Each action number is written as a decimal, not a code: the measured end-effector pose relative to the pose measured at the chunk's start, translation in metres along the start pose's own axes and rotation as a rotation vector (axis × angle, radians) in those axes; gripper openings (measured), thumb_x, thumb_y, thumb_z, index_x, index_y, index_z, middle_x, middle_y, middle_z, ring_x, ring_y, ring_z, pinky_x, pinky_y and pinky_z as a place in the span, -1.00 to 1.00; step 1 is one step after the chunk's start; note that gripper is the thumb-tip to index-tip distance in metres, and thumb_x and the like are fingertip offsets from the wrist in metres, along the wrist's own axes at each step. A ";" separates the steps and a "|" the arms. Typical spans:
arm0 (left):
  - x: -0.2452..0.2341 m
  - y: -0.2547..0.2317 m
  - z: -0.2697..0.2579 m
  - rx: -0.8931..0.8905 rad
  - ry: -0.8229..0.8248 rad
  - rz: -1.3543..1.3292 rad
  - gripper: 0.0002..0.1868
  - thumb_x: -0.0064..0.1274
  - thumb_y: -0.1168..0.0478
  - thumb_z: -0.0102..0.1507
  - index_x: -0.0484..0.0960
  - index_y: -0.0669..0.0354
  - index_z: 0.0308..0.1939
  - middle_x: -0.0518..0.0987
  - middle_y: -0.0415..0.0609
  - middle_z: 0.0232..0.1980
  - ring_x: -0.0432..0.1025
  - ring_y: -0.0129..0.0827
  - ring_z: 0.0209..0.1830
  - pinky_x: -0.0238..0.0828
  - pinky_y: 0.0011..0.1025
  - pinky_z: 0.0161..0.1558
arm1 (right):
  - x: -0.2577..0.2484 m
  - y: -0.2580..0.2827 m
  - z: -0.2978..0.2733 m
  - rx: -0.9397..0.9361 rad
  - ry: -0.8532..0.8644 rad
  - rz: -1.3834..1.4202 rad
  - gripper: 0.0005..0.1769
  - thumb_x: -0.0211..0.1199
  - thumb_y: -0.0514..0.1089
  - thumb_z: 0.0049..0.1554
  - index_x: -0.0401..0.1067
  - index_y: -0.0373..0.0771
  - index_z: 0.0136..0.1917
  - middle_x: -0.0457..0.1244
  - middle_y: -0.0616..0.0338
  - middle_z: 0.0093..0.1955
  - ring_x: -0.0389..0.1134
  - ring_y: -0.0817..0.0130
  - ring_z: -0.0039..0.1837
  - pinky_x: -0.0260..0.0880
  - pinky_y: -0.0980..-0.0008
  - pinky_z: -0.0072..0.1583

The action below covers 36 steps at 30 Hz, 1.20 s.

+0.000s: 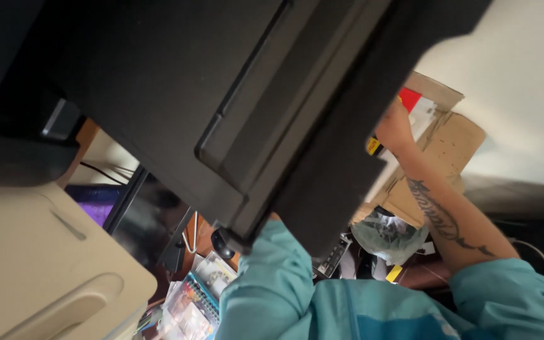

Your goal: The person is sorting through various items on a desk, including booklets, small bags of components, and a wallet.

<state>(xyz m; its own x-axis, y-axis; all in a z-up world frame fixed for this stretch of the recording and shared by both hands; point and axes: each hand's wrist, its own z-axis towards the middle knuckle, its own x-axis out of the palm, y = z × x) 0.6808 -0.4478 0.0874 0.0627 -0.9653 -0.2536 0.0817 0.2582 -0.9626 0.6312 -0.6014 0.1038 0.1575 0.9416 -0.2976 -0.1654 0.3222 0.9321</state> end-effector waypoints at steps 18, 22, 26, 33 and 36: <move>-0.005 0.041 -0.102 -0.403 0.202 -0.737 -0.49 -0.07 0.12 0.41 0.35 0.19 0.42 0.47 0.05 0.31 0.39 -0.17 0.13 0.36 -0.15 -0.12 | -0.008 -0.027 -0.055 0.001 0.182 0.686 -0.53 0.16 -0.26 0.34 0.24 -0.36 0.48 0.27 -0.03 0.39 0.34 0.18 0.37 0.41 0.24 0.38; -0.039 0.038 -0.134 -0.423 0.177 -0.858 -0.49 -0.09 0.13 0.44 0.32 0.21 0.45 0.48 0.04 0.31 0.41 -0.18 0.11 0.39 -0.18 -0.15 | 0.018 -0.011 -0.067 -0.006 0.260 0.779 -0.54 0.14 -0.25 0.35 0.23 -0.35 0.49 0.27 -0.01 0.40 0.34 0.20 0.37 0.42 0.25 0.40; -0.108 -0.010 -0.185 -0.159 0.088 -0.745 -0.65 -0.07 0.17 0.50 0.47 0.34 0.28 0.59 0.00 0.08 0.53 -0.36 -0.04 0.52 -0.36 -0.05 | 0.063 0.057 -0.091 0.098 0.368 0.627 -0.81 0.24 -0.25 0.34 0.47 -0.32 0.21 0.39 0.12 0.09 0.39 0.34 0.08 0.41 0.36 0.10; -0.224 -0.017 -0.285 -0.192 -0.125 -0.805 -0.65 -0.15 0.01 0.51 0.53 0.23 0.06 0.63 0.02 -0.24 0.54 -0.35 -0.32 0.48 -0.41 -0.28 | 0.139 0.136 -0.161 0.257 0.596 0.941 -0.86 0.26 -0.27 0.29 0.46 -0.28 0.13 0.36 0.24 -0.04 0.34 0.55 -0.06 0.34 0.54 -0.04; -0.274 -0.010 -0.347 -0.183 -0.208 -0.966 -0.57 -0.18 -0.06 0.50 0.54 0.27 -0.04 0.66 0.06 -0.22 0.57 -0.31 -0.27 0.52 -0.37 -0.23 | 0.175 0.179 -0.210 0.154 0.645 0.746 -0.80 0.27 -0.30 0.24 0.48 -0.30 0.16 0.37 0.21 -0.04 0.33 0.53 -0.11 0.35 0.53 -0.06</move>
<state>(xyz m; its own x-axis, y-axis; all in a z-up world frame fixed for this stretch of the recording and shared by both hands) 0.3181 -0.1994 0.1333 0.2242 -0.7274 0.6485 0.0359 -0.6589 -0.7514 0.4252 -0.3581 0.1753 -0.5016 0.7858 0.3618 0.1280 -0.3462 0.9294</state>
